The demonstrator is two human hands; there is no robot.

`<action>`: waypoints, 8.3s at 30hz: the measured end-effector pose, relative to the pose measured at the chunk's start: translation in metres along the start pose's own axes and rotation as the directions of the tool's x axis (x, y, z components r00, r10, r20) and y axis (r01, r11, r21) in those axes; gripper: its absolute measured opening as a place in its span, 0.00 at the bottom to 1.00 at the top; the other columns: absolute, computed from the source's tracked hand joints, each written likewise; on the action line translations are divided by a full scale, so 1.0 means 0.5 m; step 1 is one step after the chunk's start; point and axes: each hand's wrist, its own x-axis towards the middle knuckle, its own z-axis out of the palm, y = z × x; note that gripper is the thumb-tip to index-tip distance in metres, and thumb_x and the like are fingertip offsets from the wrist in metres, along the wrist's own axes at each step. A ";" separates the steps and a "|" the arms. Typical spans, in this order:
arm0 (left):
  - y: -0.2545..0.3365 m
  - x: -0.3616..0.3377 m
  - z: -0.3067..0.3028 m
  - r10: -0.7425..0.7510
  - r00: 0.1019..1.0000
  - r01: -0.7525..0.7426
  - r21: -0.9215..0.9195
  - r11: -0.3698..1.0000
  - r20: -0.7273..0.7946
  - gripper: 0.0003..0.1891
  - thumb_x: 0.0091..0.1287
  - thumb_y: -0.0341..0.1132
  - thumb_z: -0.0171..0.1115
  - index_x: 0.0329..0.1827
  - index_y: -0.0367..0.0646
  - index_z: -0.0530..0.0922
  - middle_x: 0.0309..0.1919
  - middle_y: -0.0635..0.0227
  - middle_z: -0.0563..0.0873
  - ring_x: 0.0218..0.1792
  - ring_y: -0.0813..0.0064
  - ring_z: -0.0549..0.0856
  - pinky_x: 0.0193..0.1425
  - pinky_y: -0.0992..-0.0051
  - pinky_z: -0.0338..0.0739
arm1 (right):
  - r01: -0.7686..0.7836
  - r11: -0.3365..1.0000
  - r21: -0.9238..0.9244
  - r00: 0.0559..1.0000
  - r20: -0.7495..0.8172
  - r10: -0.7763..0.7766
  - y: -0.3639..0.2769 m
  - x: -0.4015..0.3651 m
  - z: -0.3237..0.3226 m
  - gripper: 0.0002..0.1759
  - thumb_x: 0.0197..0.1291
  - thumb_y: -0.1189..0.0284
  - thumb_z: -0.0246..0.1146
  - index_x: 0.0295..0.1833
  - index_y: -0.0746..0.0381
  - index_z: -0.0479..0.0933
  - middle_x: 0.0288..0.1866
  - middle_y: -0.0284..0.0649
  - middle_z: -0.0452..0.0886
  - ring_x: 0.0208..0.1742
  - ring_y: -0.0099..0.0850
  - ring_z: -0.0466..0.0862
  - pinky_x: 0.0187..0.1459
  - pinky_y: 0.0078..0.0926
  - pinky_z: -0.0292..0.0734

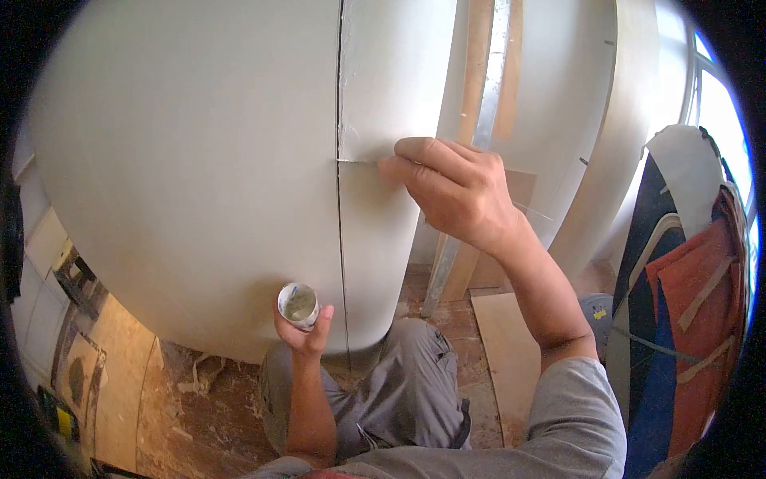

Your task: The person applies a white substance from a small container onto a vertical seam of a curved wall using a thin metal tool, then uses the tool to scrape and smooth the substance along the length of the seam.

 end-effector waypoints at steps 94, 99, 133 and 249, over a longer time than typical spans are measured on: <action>0.226 0.288 0.099 0.362 0.925 -0.368 0.034 0.929 0.116 0.36 0.64 0.41 0.89 0.67 0.29 0.81 0.49 0.58 0.94 0.48 0.68 0.94 0.54 0.67 0.90 | -0.563 0.737 0.374 0.785 -0.034 0.618 -0.146 0.022 -0.039 0.20 0.67 0.86 0.77 0.63 0.68 0.89 0.38 0.43 0.89 0.33 0.27 0.88 0.35 0.28 0.83; 0.147 0.306 0.102 0.503 0.862 -0.505 0.011 0.863 0.066 0.38 0.62 0.43 0.89 0.66 0.27 0.80 0.45 0.57 0.94 0.43 0.67 0.94 0.48 0.67 0.90 | -0.490 0.842 0.225 0.854 -0.071 0.516 -0.111 0.029 -0.015 0.25 0.67 0.87 0.75 0.67 0.59 0.91 0.38 0.40 0.88 0.31 0.28 0.88 0.33 0.29 0.83; 0.094 0.282 0.095 0.623 0.781 -0.622 0.043 0.782 -0.048 0.39 0.58 0.50 0.90 0.63 0.28 0.83 0.46 0.55 0.93 0.39 0.63 0.95 0.44 0.65 0.91 | -0.361 0.929 -0.077 0.933 -0.022 0.360 -0.097 0.050 -0.027 0.24 0.63 0.84 0.75 0.64 0.55 0.92 0.37 0.34 0.87 0.27 0.29 0.87 0.25 0.32 0.82; 0.090 0.289 0.094 0.657 0.751 -0.658 0.008 0.753 -0.058 0.38 0.57 0.47 0.89 0.62 0.29 0.82 0.45 0.56 0.92 0.36 0.67 0.92 0.40 0.68 0.88 | -0.091 0.972 -0.218 0.902 -0.431 -0.012 0.053 0.108 -0.038 0.11 0.62 0.83 0.79 0.49 0.61 0.92 0.46 0.39 0.93 0.38 0.29 0.93 0.34 0.27 0.89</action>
